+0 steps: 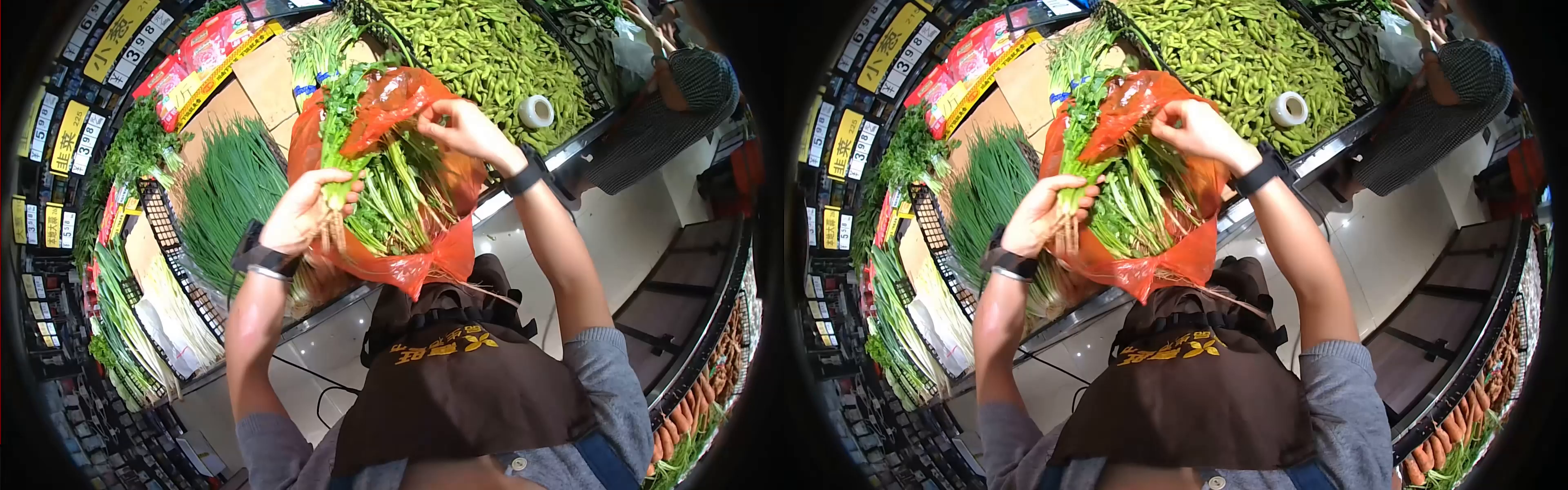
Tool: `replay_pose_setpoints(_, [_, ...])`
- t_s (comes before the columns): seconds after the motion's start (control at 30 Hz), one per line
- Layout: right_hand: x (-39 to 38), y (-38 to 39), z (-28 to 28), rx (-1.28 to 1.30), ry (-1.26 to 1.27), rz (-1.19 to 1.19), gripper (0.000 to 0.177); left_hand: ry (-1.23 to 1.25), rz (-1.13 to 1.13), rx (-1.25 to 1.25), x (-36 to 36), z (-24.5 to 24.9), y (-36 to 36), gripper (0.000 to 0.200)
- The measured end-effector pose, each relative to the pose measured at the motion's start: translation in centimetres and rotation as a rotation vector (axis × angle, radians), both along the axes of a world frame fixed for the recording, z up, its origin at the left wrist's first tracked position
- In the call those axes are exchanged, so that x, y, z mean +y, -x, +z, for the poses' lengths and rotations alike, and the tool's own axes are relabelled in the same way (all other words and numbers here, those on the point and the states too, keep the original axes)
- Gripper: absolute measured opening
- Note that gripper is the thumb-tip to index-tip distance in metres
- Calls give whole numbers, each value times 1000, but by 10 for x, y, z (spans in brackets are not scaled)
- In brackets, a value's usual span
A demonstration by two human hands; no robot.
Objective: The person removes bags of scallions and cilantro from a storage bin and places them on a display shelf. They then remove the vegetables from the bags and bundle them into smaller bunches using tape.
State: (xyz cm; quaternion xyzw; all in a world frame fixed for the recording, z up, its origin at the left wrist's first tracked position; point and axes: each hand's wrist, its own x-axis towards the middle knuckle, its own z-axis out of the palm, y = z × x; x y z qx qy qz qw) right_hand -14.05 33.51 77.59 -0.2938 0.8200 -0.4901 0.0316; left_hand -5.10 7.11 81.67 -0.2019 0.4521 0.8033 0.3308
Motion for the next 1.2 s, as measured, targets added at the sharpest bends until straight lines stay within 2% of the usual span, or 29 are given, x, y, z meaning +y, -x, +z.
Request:
replay_pose_setpoints(0.03, [2, -10, -2, 118, -56, -44, 19, 2, 40, -9, 7, -9, -3, 31])
replay_pose_setpoints(0.07, [-2, -20, -7, 122, -109, -3, 23, -52, 97, -63, 17, -12, -7, 34])
replay_pose_setpoints(0.1, [-5, -32, -12, 124, -279, -19, 26, -123, 81, -89, 24, -17, -6, 35])
replay_pose_setpoints(0.17, [-11, -54, -19, 183, -487, -64, 28, -92, 16, -95, 38, -22, -9, 35])
replay_pose_setpoints(0.2, [-12, -55, -23, 182, -486, -69, 28, 35, -91, -13, 38, -26, -10, 37])
replay_pose_setpoints(0.23, [-12, -56, -28, 134, -348, -134, 28, 229, -138, 121, 36, -26, -15, 33])
replay_pose_setpoints(0.27, [-13, -58, -27, 85, -210, -197, 28, 469, -224, 242, 31, -28, -12, 29])
replay_pose_setpoints(0.3, [-11, -54, -24, -20, -178, -172, 28, 709, -310, 365, 25, -30, -8, 25])
replay_pose_setpoints(0.33, [-7, -48, -20, -19, -159, -105, 29, 762, -258, 352, 21, -32, -7, 19])
replay_pose_setpoints(0.37, [-6, -43, -15, -18, -142, -34, 30, 711, -257, 289, 20, -25, -3, 18])
replay_pose_setpoints(0.4, [-16, -36, -10, 189, 237, 56, 29, 631, -267, 216, 17, -26, 3, 17])
replay_pose_setpoints(0.43, [-21, -22, 0, 243, 235, 129, 35, 553, -278, 142, 15, -28, 7, 17])
replay_pose_setpoints(0.47, [-22, -21, 43, -255, 146, 213, 40, 499, -233, 93, 17, -26, 7, 16])
replay_pose_setpoints(0.5, [-30, -12, 60, -164, 129, 194, 43, 505, -237, 95, 24, -25, 2, 16])
replay_pose_setpoints(0.53, [-49, 18, 40, 384, 155, 85, 47, 441, -106, 24, 33, -24, -5, 15])
replay_pose_setpoints(0.57, [-59, 34, 50, 343, -3, 123, 49, 377, 22, -37, 38, -20, -9, 15])
replay_pose_setpoints(0.63, [-79, 76, 44, 455, -233, 164, 49, 349, -121, 35, 27, -18, -9, 16])
replay_pose_setpoints(0.7, [-88, 95, 39, 369, -253, 77, 42, 425, -197, 118, 27, 14, -19, 18])
replay_pose_setpoints(0.73, [-90, 103, 39, 224, -293, 70, 36, 388, -169, 107, 24, 29, -23, 20])
replay_pose_setpoints(0.77, [-90, 106, 31, 203, -158, 0, 33, 351, -138, 90, 19, 41, -27, 22])
replay_pose_setpoints(0.8, [-94, 114, 21, 168, -159, -77, 32, 344, -68, 105, 14, 50, -28, 27])
replay_pose_setpoints(0.9, [-102, 135, 1, 34, -222, -430, 30, 218, -72, 99, -7, 58, -28, 31])
replay_pose_setpoints(0.93, [-95, 134, 1, 33, -295, -505, 30, 266, -98, 117, -8, 59, -30, 34])
replay_pose_setpoints(1.0, [-83, 158, -18, -81, -221, -519, 28, 297, -98, 145, -2, 61, -37, 38])
replay_pose_setpoints(1.03, [-75, 172, -27, -115, -308, -525, 27, 313, -88, 147, 0, 58, -40, 41])
replay_pose_setpoints(1.1, [-58, 183, -35, -242, 2, -427, 25, 334, -84, 168, 5, 47, -46, 43])
replay_pose_setpoints(1.2, [-58, 188, -20, -215, -155, -450, 28, 278, 23, 265, 18, 66, -69, 46])
